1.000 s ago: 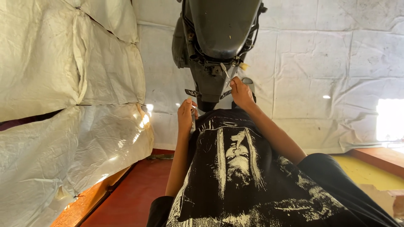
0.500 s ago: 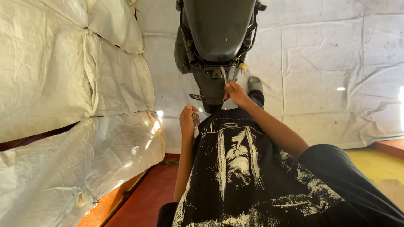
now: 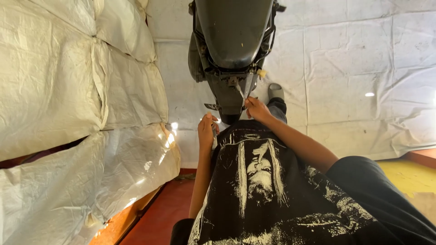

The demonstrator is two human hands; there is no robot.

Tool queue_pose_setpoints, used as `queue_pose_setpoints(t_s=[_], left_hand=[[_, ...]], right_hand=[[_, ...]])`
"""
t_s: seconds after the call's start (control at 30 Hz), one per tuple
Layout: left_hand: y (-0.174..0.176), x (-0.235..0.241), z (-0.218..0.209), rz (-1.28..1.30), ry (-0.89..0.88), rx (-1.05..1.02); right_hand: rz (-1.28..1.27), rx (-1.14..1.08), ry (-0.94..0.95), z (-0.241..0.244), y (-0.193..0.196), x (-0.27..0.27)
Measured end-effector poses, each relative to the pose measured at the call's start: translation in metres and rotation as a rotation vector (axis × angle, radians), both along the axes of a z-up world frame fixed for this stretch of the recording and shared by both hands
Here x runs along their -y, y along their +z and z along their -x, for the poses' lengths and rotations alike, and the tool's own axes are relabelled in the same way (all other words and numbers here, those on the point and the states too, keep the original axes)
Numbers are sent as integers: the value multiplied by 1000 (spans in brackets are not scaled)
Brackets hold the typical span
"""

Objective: The person uses a screwdriver to work on the underside of a motorcycle seat, manipulating components and wires. They also hold a small spray bottle in their left hand while performing the task.

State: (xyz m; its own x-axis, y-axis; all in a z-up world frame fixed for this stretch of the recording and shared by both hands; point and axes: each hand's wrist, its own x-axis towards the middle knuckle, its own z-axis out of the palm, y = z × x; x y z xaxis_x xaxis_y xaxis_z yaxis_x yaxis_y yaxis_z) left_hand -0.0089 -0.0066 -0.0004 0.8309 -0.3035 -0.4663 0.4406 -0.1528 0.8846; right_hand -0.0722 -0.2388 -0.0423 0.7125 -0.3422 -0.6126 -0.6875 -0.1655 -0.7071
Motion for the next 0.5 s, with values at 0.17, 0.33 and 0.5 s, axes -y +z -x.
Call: queue_pose_setpoints(t_s=[0.17,0.33,0.5], left_hand=[[-3,-1,6,6,39,-4],[3,-9,7,3,103,-6],[-13,-12,9,54,145,14]], right_hand=[[230,-13,153,-2,71,11],[630,-213,414,6,92,40],[987,-21,683,-38,200,50]])
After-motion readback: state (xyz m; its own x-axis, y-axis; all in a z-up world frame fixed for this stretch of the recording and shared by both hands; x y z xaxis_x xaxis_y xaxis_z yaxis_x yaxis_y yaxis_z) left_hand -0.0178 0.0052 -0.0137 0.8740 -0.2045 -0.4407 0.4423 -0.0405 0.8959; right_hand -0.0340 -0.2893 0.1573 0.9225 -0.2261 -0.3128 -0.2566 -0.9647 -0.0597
